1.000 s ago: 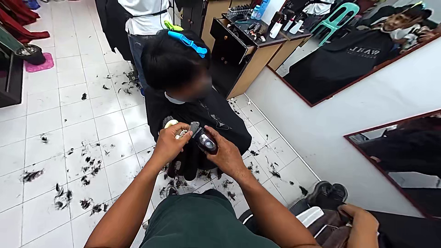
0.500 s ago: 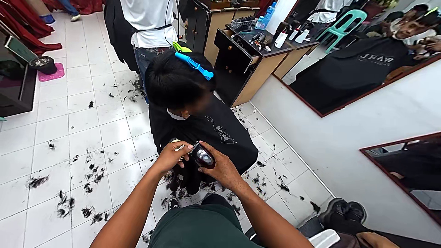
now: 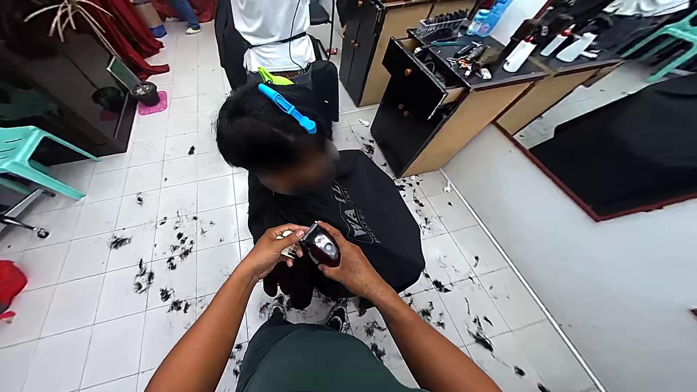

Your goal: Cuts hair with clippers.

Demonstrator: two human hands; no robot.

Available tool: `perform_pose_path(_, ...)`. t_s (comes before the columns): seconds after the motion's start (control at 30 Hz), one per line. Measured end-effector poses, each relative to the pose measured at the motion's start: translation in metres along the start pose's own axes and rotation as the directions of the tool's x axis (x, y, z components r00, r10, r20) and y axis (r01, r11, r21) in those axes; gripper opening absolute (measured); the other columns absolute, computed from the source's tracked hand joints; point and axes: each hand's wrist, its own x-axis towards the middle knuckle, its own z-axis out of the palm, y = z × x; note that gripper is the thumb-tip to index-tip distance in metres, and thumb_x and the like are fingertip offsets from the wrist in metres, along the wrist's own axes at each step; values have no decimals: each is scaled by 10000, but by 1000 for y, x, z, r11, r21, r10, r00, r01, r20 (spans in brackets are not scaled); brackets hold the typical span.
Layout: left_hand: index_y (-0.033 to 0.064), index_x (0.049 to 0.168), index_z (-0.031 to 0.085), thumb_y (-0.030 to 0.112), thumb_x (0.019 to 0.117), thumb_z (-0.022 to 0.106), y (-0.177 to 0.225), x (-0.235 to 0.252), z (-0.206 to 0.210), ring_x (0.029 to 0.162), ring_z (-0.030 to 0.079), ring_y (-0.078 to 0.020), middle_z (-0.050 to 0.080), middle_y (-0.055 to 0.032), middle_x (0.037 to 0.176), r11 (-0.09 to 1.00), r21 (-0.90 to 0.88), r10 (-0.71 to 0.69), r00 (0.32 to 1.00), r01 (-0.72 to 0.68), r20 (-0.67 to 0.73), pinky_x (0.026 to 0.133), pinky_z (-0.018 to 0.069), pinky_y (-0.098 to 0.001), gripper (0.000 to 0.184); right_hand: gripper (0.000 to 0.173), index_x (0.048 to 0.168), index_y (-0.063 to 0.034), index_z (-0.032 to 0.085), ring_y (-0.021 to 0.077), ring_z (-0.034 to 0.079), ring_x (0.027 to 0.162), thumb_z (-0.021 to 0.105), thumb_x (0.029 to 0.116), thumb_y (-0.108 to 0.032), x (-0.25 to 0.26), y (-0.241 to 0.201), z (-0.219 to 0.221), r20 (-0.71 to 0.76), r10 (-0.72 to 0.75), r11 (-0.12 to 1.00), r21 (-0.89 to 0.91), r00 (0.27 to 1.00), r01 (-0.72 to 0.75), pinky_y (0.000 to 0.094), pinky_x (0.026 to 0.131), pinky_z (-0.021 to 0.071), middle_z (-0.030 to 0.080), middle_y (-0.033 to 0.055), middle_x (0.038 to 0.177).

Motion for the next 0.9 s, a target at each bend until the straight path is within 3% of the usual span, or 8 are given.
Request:
perform_pose_path(0.13, 11, 1114, 680, 47, 988, 593, 7, -1, 5, 704, 660, -58, 732, -24, 987, 940, 172, 335, 896, -295, -291, 627, 563, -225, 158, 957, 1567, -13, 331, 191, 609, 1228, 815, 743, -48, -2, 17, -2, -66, -43, 959, 276, 997, 60, 343, 1025, 515, 561, 192, 1426)
perform_pose_path(0.27, 120, 1095, 647, 50, 988, 571, 20, 5, -22, 768, 639, -34, 693, 27, 1087, 839, 179, 537, 728, -514, -426, 662, 553, -211, 149, 926, 1503, 9, 383, 129, 674, 733, 868, 721, -97, 0, 11, -4, -166, 95, 868, 497, 981, 0, 283, 606, 605, 625, 141, 1171)
perform_pose_path(0.33, 89, 1047, 658, 39, 957, 632, 30, 12, -30, 779, 607, -10, 669, 25, 1054, 753, 381, 657, 638, -536, -400, 659, 517, -180, 107, 882, 1475, 41, 378, 114, 647, 613, 845, 740, -100, 3, 4, -7, -202, 117, 852, 523, 972, 6, 267, 549, 594, 640, 105, 1017)
perform_pose_path(0.43, 26, 1000, 722, 113, 928, 722, 40, 27, -34, 955, 637, -116, 690, -88, 1070, 485, 720, 841, 492, -496, -227, 839, 527, -294, 113, 594, 1296, 43, 467, 105, 630, 527, 743, 796, -123, 13, -5, -10, -261, 85, 870, 490, 962, 56, 266, 531, 590, 636, 24, 759)
perform_pose_path(0.57, 68, 1024, 793, 189, 939, 744, 40, 49, -31, 949, 711, -262, 745, -162, 1034, 228, 897, 937, 336, -378, -96, 838, 561, -442, 156, 327, 1157, 18, 522, 136, 630, 514, 657, 916, -158, 33, -16, -12, -264, 91, 842, 536, 960, 67, 285, 532, 590, 634, 39, 704)
perform_pose_path(0.67, 121, 1051, 809, 238, 951, 737, 37, 56, -28, 898, 730, -269, 765, -138, 1023, 181, 931, 944, 322, -317, -74, 772, 562, -456, 170, 253, 1173, 15, 532, 160, 631, 514, 544, 1033, -195, 49, -25, -12, -251, 161, 750, 660, 954, 47, 292, 518, 589, 631, 79, 707)
perform_pose_path(0.77, 140, 1044, 816, 246, 950, 735, 35, 59, -27, 854, 723, -287, 766, -137, 993, 213, 933, 935, 338, -290, -108, 736, 546, -485, 163, 404, 1178, -15, 570, 194, 668, 617, 333, 1129, -338, 64, -30, -16, -215, 210, 692, 722, 954, 10, 338, 590, 612, 642, 99, 799)
perform_pose_path(0.9, 117, 1047, 805, 231, 962, 732, 33, 57, -28, 876, 708, -301, 758, -133, 994, 309, 903, 902, 394, -299, -178, 770, 536, -519, 160, 318, 1204, 0, 595, 213, 682, 707, 542, 1076, -287, 83, -33, -16, -268, 163, 822, 570, 950, 20, 392, 680, 611, 672, 135, 895)
